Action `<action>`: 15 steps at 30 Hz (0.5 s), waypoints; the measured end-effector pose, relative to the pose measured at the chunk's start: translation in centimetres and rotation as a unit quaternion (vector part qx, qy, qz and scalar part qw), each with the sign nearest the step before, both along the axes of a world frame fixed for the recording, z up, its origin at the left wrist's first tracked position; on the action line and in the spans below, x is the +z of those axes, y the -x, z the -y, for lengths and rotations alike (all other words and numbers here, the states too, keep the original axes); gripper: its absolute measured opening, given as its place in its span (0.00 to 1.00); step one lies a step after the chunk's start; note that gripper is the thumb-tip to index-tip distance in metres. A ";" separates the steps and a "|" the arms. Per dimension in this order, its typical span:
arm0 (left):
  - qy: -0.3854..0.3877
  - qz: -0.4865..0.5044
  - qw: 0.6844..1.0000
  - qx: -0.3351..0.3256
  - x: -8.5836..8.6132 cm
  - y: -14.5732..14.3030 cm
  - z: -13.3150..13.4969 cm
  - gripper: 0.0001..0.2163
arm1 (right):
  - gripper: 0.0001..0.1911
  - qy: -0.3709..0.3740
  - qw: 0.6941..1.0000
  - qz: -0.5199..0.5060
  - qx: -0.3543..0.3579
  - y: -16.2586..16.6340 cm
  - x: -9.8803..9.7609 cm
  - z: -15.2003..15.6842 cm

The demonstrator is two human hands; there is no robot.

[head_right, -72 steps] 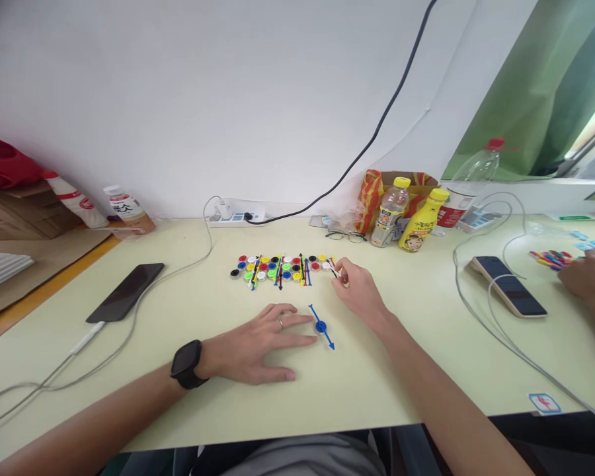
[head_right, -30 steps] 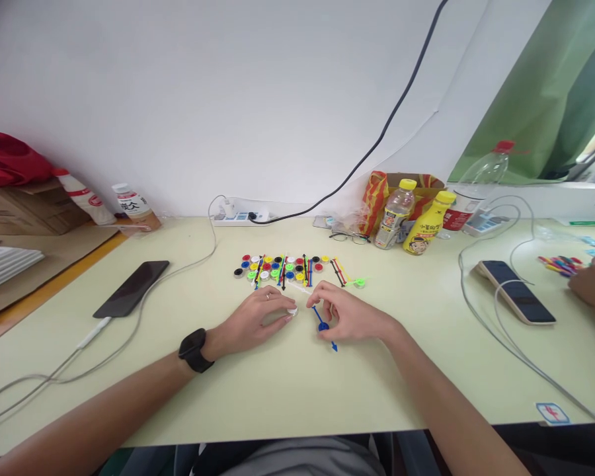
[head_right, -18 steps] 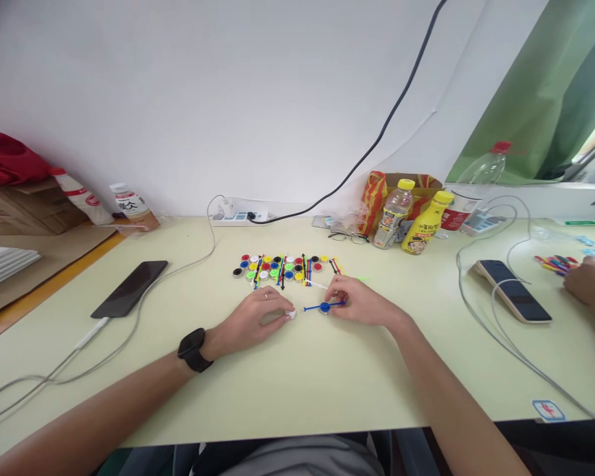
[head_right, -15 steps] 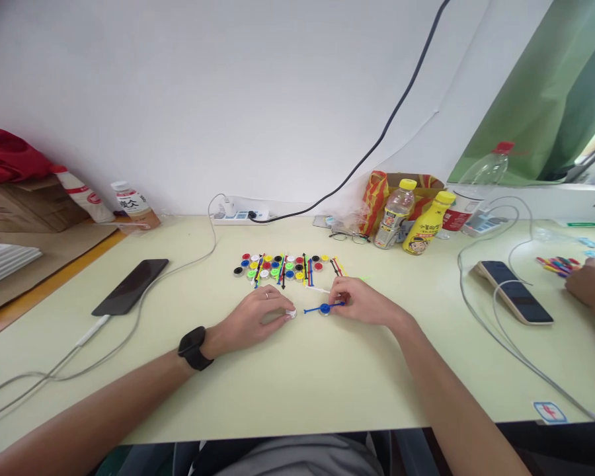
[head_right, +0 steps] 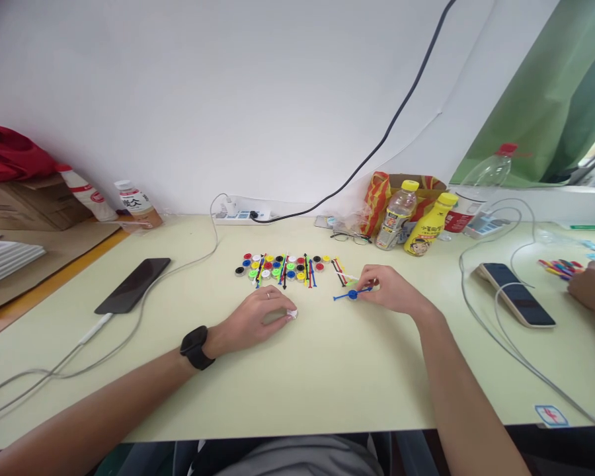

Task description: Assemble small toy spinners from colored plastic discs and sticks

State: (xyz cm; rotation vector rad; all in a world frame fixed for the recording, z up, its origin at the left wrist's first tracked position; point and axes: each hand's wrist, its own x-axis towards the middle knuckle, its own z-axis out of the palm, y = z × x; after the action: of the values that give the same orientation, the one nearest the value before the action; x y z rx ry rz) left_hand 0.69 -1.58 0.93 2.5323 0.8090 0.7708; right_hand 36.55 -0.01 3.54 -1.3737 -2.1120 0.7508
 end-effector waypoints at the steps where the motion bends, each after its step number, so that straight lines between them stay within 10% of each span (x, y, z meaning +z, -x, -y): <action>1: 0.000 -0.001 1.000 0.005 0.0 0.0 0.0 0.08 | 0.17 -0.007 1.000 0.005 -0.009 -0.2 -0.1 -0.1; 7: -0.005 0.012 0.997 0.073 0.2 -0.1 0.3 0.13 | 0.20 -0.055 0.998 -0.043 -0.008 1.4 0.5 -0.1; 15: -0.019 0.092 0.990 0.104 0.5 0.1 0.3 0.17 | 0.16 0.058 0.971 -0.134 0.190 8.2 0.0 2.4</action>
State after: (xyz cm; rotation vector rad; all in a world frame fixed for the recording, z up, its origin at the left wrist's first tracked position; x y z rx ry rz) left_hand 0.62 -1.90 1.42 2.3892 1.0133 1.0789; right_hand 28.34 -2.39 3.58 -0.8666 -2.1585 1.1577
